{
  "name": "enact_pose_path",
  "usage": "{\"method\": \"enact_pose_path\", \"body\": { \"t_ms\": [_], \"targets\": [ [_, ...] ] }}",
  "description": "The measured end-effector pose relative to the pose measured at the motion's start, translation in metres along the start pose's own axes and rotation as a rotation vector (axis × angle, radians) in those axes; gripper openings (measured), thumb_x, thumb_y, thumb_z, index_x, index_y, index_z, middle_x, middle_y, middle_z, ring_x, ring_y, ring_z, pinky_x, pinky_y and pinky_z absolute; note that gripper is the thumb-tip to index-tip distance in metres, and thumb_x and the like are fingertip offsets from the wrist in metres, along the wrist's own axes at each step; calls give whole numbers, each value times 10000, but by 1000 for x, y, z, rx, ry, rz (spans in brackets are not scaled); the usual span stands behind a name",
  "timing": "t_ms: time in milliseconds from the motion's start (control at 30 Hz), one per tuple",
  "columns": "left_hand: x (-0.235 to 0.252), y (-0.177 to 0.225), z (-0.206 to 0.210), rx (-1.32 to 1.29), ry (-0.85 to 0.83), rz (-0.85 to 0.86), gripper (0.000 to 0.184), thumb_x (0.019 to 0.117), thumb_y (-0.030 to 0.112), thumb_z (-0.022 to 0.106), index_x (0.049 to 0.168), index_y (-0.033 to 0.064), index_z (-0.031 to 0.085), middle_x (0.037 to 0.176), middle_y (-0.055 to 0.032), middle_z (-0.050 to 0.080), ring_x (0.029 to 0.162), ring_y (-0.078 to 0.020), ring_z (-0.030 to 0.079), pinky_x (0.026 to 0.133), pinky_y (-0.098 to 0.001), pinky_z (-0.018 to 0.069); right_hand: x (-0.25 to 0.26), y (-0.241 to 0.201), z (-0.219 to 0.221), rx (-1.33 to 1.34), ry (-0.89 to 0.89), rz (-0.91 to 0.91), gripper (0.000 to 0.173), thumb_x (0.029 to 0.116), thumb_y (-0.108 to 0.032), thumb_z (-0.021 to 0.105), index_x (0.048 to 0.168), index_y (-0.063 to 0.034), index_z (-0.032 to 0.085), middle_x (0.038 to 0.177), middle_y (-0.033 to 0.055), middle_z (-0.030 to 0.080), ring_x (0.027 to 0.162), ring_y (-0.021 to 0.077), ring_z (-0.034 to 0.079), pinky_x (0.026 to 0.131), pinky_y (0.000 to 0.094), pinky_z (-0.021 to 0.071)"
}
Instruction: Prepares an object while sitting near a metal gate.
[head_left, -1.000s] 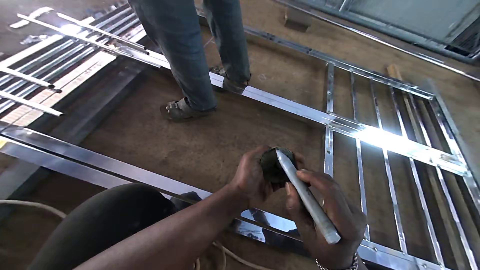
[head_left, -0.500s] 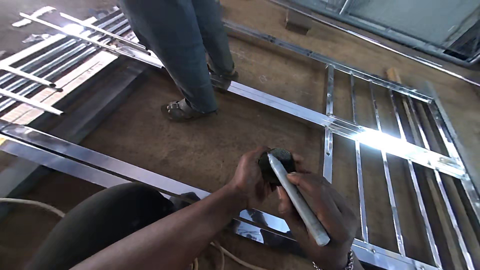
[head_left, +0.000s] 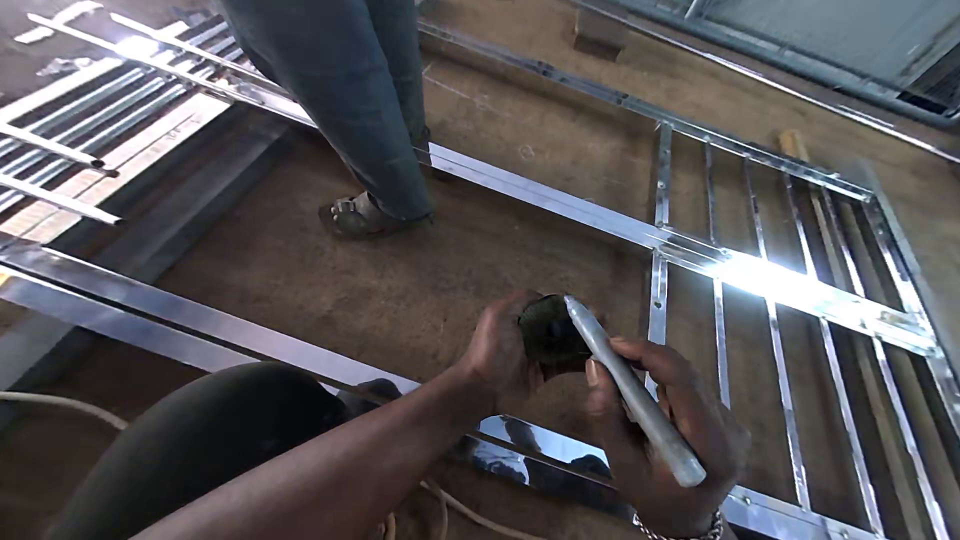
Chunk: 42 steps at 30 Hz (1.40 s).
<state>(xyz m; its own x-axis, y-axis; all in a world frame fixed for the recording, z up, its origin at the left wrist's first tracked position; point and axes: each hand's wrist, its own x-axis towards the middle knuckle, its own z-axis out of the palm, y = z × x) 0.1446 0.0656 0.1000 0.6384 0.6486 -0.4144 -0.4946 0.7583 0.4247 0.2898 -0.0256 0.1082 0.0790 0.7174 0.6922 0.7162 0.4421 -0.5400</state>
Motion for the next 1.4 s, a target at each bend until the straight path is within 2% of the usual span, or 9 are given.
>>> {"method": "enact_pose_path", "body": {
  "t_ms": [233, 400, 500, 600, 733, 933, 1000, 1133, 1400],
  "targets": [
    [3, 7, -2, 35, -181, -158, 795, 1019, 636, 119, 919, 76, 673, 826, -112, 686, 747, -229, 698, 734, -440, 612, 1, 11, -7, 18, -14, -51, 305, 1021, -273, 641, 1312, -194, 684, 1235, 20, 714, 1091, 156, 705, 890, 323, 625],
    [4, 1, -1, 69, -199, -244, 782, 977, 736, 256, 1059, 82, 675, 1000, -143, 708, 924, -253, 706, 831, -477, 584, 3, 13, -3, -51, -132, -29, 271, 1010, -309, 659, 1264, -219, 689, 1323, -3, 682, 1347, 239, 564, 1064, 468, 516],
    [2, -1, 0, 106, -201, -269, 770, 968, 750, 306, 1092, 90, 682, 1015, -120, 707, 951, -232, 701, 860, -463, 581, 0, 12, 1, -11, -128, 46, 279, 985, -260, 690, 1255, -188, 682, 1226, -19, 711, 1190, 158, 650, 984, 402, 555],
    [2, -4, -3, 152, -273, -267, 768, 1008, 703, 250, 1090, 80, 691, 996, -113, 707, 917, -218, 702, 833, -441, 592, 1, 8, 0, 164, -94, 227, 322, 936, -161, 746, 1244, -165, 654, 1110, -17, 712, 895, 98, 707, 738, 265, 635],
    [8, -12, -10, 174, -468, -210, 538, 1085, 397, 243, 1082, 58, 661, 971, -117, 679, 910, -231, 681, 849, -416, 580, 9, -2, -5, 500, 53, 521, 375, 903, -71, 770, 1241, -144, 624, 1004, 94, 718, 604, 188, 668, 438, 291, 578],
    [7, -17, -6, 245, -102, -143, 382, 1100, 276, 305, 1046, 74, 625, 854, -66, 648, 713, -141, 623, 672, -286, 541, 11, 8, -9, 502, 213, 603, 448, 838, -35, 799, 1238, -116, 615, 1031, 55, 723, 894, 166, 717, 786, 314, 631],
    [7, -15, -2, 244, -30, -76, 550, 1090, 509, 288, 1142, 98, 649, 950, -68, 683, 790, -150, 655, 714, -305, 560, 8, 11, -7, 504, 203, 636, 435, 836, -32, 793, 1222, -121, 613, 1023, 56, 725, 877, 163, 719, 767, 305, 631],
    [5, -17, -4, 150, -179, -48, 993, 841, 918, 218, 1305, 157, 655, 1145, -96, 696, 1032, -202, 675, 914, -404, 558, 1, 7, 5, 493, 184, 638, 479, 816, -31, 808, 1227, -140, 588, 996, 45, 712, 806, 159, 704, 673, 280, 621],
    [3, -18, -6, -7, -212, 10, 1084, 768, 978, 177, 1137, 114, 716, 1087, -126, 703, 1010, -247, 689, 895, -439, 576, -8, 16, 6, 52, 125, 257, 448, 935, -292, 755, 1326, -139, 600, 1134, -5, 618, 948, 77, 629, 797, 238, 569]
  ]
}}
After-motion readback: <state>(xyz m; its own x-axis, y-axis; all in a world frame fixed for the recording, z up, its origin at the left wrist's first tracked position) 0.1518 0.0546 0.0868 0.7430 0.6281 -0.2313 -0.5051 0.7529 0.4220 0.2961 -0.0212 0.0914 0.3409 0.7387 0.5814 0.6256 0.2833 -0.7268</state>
